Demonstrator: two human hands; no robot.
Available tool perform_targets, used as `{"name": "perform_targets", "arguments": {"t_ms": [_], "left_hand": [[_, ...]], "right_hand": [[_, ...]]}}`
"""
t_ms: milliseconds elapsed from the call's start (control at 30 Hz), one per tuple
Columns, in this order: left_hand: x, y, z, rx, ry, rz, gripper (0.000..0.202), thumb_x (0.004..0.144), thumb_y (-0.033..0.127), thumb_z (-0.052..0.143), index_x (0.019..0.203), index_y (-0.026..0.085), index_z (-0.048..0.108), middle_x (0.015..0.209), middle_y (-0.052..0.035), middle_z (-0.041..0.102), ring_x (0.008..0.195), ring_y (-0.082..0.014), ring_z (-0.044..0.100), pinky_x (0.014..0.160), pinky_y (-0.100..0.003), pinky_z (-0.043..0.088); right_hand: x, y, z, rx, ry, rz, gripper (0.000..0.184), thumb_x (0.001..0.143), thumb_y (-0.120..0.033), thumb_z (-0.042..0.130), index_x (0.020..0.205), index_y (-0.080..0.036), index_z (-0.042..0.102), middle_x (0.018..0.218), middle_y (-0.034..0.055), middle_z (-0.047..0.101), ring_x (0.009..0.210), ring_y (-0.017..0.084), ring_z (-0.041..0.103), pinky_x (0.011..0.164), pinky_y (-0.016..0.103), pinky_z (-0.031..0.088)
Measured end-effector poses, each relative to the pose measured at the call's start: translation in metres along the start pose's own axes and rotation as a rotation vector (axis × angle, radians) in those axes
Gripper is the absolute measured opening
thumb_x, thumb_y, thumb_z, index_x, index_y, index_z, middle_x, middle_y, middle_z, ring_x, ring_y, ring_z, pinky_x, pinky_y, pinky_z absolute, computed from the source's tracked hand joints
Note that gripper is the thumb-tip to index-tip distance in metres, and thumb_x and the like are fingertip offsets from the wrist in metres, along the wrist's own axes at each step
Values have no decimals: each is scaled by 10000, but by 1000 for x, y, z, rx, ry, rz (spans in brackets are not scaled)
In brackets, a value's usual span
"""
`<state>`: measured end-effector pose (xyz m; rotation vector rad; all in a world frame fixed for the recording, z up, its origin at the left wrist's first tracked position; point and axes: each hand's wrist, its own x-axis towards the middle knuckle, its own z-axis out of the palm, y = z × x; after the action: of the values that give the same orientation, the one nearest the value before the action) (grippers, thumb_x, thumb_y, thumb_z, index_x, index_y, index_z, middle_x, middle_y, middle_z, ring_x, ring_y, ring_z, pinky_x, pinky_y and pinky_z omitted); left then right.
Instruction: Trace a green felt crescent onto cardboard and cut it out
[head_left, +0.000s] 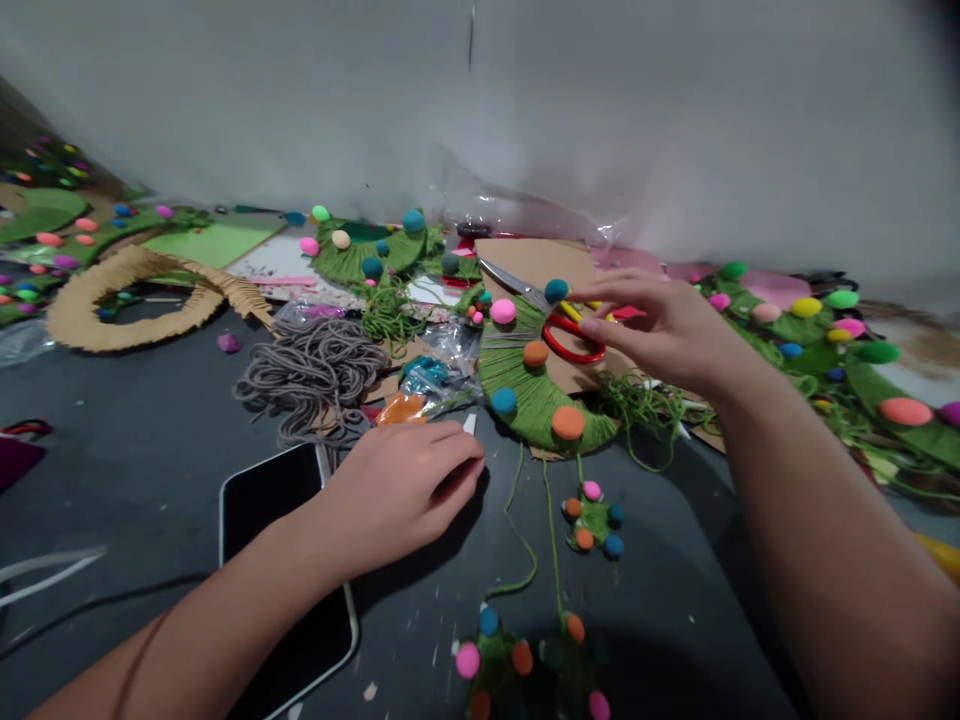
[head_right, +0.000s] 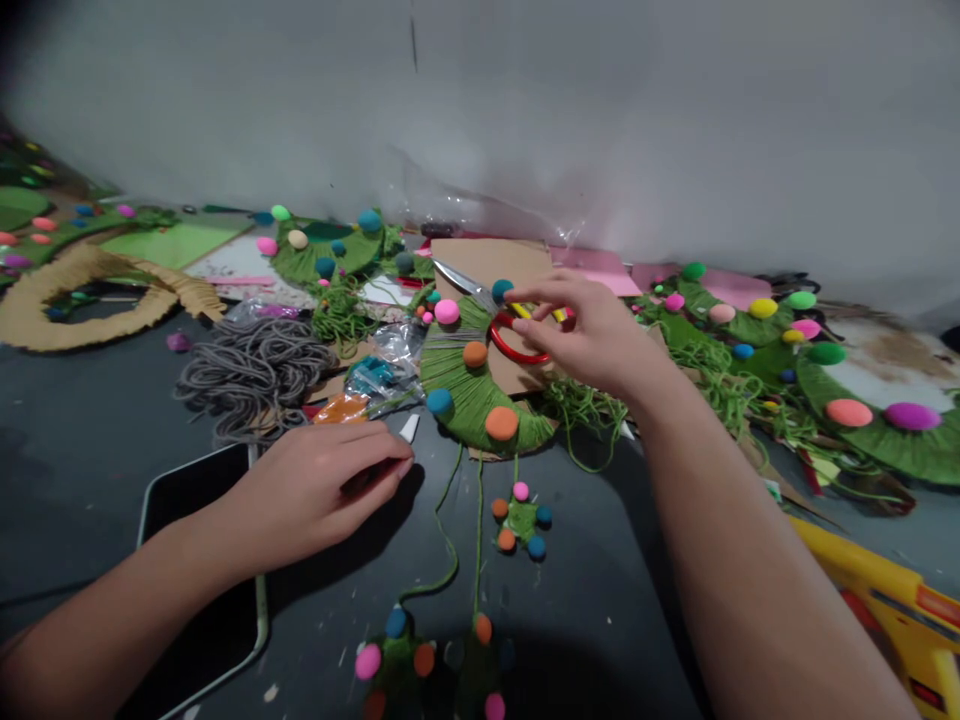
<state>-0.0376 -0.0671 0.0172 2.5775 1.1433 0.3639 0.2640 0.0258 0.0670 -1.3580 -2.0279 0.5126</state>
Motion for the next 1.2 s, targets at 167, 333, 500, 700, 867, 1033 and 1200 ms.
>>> {"name": "perform_targets", "arguments": {"t_ms": [167,333,500,700,867,1033,1200], "left_hand": [[-1,0,-1,5,-14,-3,271,1073,316,460,982,213,694,886,-14,704,794,-201,686,688,-338,434],[0,0,-1,6,-9,3,265,1072,309,464,996,214,699,899,-16,716,800,-202,693,690,-335,434],[0,1,-1,4,-14,2,253,1068,301,470,993,217,696,889,-14,711,797,-201,689,688,-331,426],[0,2,-1,10,0,10,264,1066,305,475,974,211,704,867,-12,707,773,-197,684,673,-327,425],[1,3,-2,18,3,15,250,1059,290,487,967,212,705,862,-11,714,756,-186,681,662,-317,422],[0,3,-2,15,13,25,245,1060,292,490,971,215,704,866,-12,721,754,-179,682,659,-312,427],[-1,3,-2,13,0,18,247,1061,293,483,980,214,703,879,-6,719,769,-192,688,666,-329,433]], "right_hand": [[-1,-14,16,25,-169,53,208,944,-392,735,842,-230,815,730,42,719,667,197,617,607,343,430],[0,-12,24,-44,-163,-12,143,920,-323,716,842,-230,792,797,51,751,703,204,627,610,345,424],[-1,-12,23,-58,-146,-97,178,922,-328,694,785,-232,754,783,53,725,699,203,604,623,357,419],[0,-12,23,-120,-144,-203,173,933,-276,664,794,-235,760,833,59,717,746,209,615,675,369,437],[-1,-13,22,-178,-164,-252,166,941,-250,653,822,-237,768,909,68,737,786,215,643,709,371,451],[-1,-12,22,-262,-186,-273,159,949,-251,650,876,-241,791,933,77,731,805,226,642,722,369,447],[-1,-12,21,-311,-198,-287,171,957,-255,651,885,-236,805,957,89,729,820,231,640,721,370,439]]}}
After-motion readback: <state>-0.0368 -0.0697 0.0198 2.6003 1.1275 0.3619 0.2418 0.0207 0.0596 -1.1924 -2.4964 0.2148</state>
